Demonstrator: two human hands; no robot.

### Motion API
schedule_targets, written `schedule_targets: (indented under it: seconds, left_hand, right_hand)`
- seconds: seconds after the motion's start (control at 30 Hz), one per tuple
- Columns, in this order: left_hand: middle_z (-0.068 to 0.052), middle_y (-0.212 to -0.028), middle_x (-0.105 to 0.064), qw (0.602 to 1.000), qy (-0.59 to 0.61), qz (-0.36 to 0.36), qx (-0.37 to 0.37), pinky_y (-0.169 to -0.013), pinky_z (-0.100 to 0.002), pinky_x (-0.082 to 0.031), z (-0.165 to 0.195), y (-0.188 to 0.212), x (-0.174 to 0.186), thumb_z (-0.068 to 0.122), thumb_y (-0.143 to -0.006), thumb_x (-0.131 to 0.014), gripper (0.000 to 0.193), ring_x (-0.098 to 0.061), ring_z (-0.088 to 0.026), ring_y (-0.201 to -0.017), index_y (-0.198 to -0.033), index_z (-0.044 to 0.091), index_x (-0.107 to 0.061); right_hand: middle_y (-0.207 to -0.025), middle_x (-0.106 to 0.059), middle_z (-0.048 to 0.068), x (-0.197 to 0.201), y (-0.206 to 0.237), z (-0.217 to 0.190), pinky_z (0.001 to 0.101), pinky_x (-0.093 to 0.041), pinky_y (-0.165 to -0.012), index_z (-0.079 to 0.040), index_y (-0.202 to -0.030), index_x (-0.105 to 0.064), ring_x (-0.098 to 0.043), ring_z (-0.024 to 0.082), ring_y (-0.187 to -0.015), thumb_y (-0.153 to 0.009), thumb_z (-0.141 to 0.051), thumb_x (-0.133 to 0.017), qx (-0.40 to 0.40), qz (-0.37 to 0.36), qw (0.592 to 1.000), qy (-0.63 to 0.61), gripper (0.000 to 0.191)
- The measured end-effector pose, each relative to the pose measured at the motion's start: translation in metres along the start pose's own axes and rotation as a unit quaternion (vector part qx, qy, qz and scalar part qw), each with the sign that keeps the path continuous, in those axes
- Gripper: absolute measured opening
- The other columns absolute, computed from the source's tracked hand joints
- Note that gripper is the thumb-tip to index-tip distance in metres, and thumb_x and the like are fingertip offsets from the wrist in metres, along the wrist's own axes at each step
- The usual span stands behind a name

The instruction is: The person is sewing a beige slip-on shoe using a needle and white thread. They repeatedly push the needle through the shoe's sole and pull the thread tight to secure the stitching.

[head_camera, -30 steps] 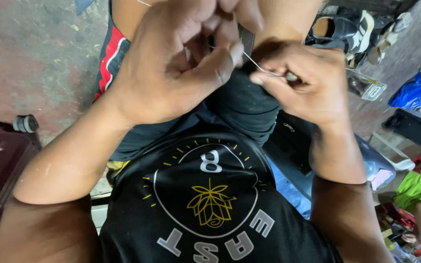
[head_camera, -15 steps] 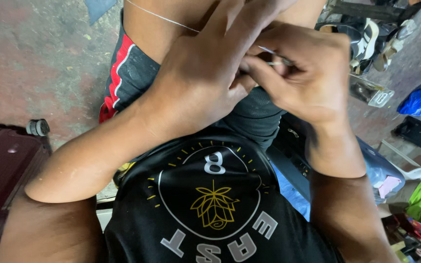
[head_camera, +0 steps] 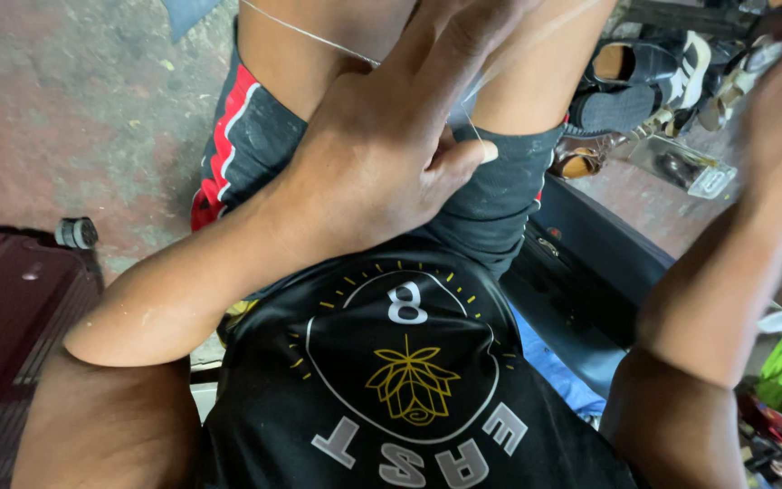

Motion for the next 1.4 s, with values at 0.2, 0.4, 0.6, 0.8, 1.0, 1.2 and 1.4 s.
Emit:
schedule_targets:
  seconds: [0.2,0.4,0.6,0.8,1.0,1.2,1.4]
  left_hand:
    - [-0.016,-0.161,-0.04,0.998,0.061,-0.016,0.02,-0.078,-0.024,-0.064,0.0,0.004,0.004,0.003,-0.097,-0.081,0.084,-0.076,-0.013,-0.088,-0.158,0.013,-0.023]
    - [-0.011,-0.153,-0.045,1.0,0.011,0.004,-0.019,-0.085,-0.028,-0.063,0.009,-0.003,0.021,0.0,-0.096,-0.076,0.072,-0.074,-0.014,-0.1,-0.154,0.013,-0.035]
    - [-0.009,-0.123,-0.064,0.979,-0.204,-0.009,-0.027,-0.065,-0.038,-0.056,0.004,0.004,0.062,0.008,-0.092,-0.082,0.05,-0.071,-0.027,-0.088,-0.136,0.009,-0.06]
    - [-0.002,-0.1,-0.063,0.999,-0.047,0.021,-0.004,-0.069,-0.035,-0.051,-0.011,0.013,0.066,0.012,-0.106,-0.073,0.012,-0.066,-0.021,-0.084,-0.112,0.008,-0.063]
    - [0.001,-0.088,-0.064,0.966,0.239,-0.027,0.096,-0.06,-0.029,-0.044,-0.008,-0.015,0.063,0.02,-0.104,-0.061,0.012,-0.06,-0.014,-0.069,-0.097,0.012,-0.065]
    - [-0.004,-0.098,-0.061,0.943,-0.267,0.077,-0.18,-0.066,-0.034,-0.044,-0.015,-0.024,0.048,0.022,-0.093,-0.074,0.016,-0.065,-0.019,-0.086,-0.093,0.01,-0.063]
    - [0.0,-0.087,-0.064,0.979,-0.197,0.004,-0.061,-0.061,-0.035,-0.045,-0.05,-0.004,0.059,0.03,-0.102,-0.073,0.02,-0.064,-0.02,-0.072,-0.111,0.012,-0.07]
  right_hand:
    - [-0.124,-0.069,0.019,-0.014,0.047,-0.108,0.0362,-0.059,-0.091,0.0,-0.132,-0.052,-0.074,0.027,-0.099,-0.121,-0.01,-0.049,0.155,-0.015,0.972,-0.179,0.015]
    - [-0.101,-0.066,0.006,-0.023,0.039,-0.138,0.0277,-0.053,-0.071,-0.002,-0.132,-0.054,-0.065,0.014,-0.078,-0.115,-0.019,-0.052,0.038,-0.042,0.915,-0.399,0.024]
    - [-0.085,-0.049,-0.003,-0.029,0.04,-0.152,0.0202,-0.034,-0.068,-0.005,-0.134,-0.053,-0.04,0.005,-0.069,-0.089,-0.017,-0.085,0.001,-0.019,0.84,-0.542,0.057]
    - [-0.09,-0.051,-0.004,-0.045,0.037,-0.164,0.0143,-0.037,-0.069,-0.003,-0.13,-0.054,-0.042,0.003,-0.071,-0.09,0.003,-0.097,0.041,0.007,0.934,-0.354,0.059]
    - [-0.084,-0.043,-0.006,-0.047,0.037,-0.137,0.0147,-0.032,-0.068,-0.001,-0.13,-0.053,-0.036,0.002,-0.069,-0.094,0.01,-0.091,-0.038,-0.027,0.87,-0.491,0.053]
    - [-0.079,-0.041,-0.006,-0.047,0.037,-0.123,0.0144,-0.027,-0.063,-0.001,-0.128,-0.049,-0.033,0.001,-0.065,-0.095,0.014,-0.085,-0.038,-0.046,0.86,-0.507,0.051]
    - [-0.073,-0.037,-0.007,-0.049,0.037,-0.12,0.0147,-0.025,-0.059,-0.002,-0.125,-0.045,-0.031,0.0,-0.059,-0.096,0.017,-0.082,-0.057,-0.052,0.848,-0.524,0.051]
Point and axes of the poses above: each hand's wrist, its own y-axis away from the middle knuckle, its own x-axis out of the back of the hand, z = x × y, the point moved 2 cm from there along -y, towards the middle knuckle
